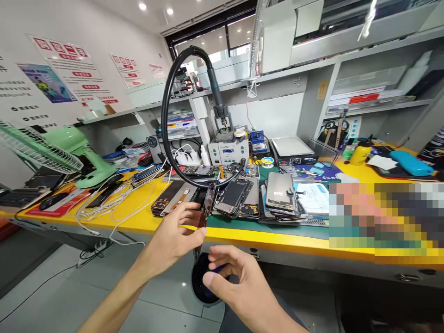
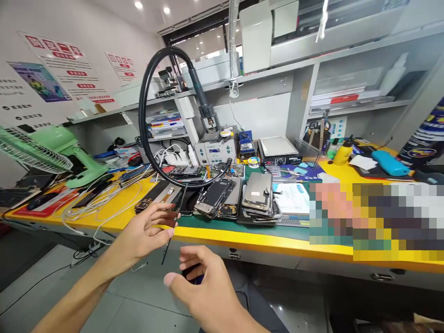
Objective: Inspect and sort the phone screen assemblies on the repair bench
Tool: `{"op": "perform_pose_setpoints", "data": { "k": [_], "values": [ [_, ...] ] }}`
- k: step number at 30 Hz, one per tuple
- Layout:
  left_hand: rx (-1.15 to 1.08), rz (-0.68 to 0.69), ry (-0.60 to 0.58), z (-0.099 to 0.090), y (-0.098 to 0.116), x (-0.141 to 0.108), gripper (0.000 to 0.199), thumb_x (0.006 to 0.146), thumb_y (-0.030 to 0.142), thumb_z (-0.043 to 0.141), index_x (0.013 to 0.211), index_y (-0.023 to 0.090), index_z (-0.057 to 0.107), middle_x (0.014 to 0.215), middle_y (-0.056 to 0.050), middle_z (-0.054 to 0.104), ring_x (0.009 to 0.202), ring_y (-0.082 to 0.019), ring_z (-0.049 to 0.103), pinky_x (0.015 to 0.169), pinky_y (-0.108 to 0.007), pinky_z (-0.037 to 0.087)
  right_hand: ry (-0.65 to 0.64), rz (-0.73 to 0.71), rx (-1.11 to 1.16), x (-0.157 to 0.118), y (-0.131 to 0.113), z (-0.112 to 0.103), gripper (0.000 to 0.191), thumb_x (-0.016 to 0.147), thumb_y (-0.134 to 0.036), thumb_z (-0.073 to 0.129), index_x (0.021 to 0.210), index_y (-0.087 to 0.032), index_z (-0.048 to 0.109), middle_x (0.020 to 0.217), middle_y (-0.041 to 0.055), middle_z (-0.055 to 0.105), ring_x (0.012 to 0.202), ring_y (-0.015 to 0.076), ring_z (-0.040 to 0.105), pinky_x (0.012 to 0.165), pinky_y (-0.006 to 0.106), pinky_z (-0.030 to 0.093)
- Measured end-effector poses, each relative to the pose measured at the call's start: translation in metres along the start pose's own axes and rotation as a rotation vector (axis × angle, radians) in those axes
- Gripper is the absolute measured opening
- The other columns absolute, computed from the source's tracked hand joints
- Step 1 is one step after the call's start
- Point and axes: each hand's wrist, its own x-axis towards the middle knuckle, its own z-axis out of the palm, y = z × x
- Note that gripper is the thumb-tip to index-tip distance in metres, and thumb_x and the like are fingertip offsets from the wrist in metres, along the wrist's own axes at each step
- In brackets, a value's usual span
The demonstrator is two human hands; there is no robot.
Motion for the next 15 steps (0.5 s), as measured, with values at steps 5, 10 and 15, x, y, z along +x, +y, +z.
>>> {"op": "perform_pose_setpoints", "data": {
  "k": [5,10,15],
  "values": [
    [0.098,0.02,0.028,0.023,0.002,0.002,0.064,0.06,0.035,0.077,0.118,0.024,0.053,0.106,-0.01,0.069,0.093,-0.029,0.068,0.074,-0.04,0.059,0.107,-0.15,-0.248,0.006,-0.008,0.003,0.036,0.072,-0.031,0.076,0.104,-0.016,0.07,0.091,0.0054,0.069,0.081,0.0222,0.06,0.075,0.033,0.049],
    [0.298,0.045,0.141,0.041,0.003,-0.003,0.073,0.055,0.037,0.082,0.122,0.029,0.054,0.103,-0.007,0.07,0.089,-0.031,0.068,0.077,-0.043,0.057,0.176,-0.228,-0.177,0.013,-0.004,0.003,0.012,0.083,-0.023,0.058,0.082,-0.015,0.067,0.07,0.0011,0.064,0.062,0.015,0.053,0.059,0.026,0.044],
    [0.322,0.186,0.122,0.032,0.013,0.022,0.072,0.061,0.051,0.08,0.124,0.026,0.057,0.108,-0.008,0.068,0.095,-0.03,0.066,0.078,-0.039,0.055,0.264,-0.124,0.027,-0.005,0.01,-0.01,0.034,0.087,-0.045,0.062,0.092,-0.012,0.071,0.081,0.0094,0.07,0.072,0.0211,0.063,0.067,0.03,0.053]
  ]
}}
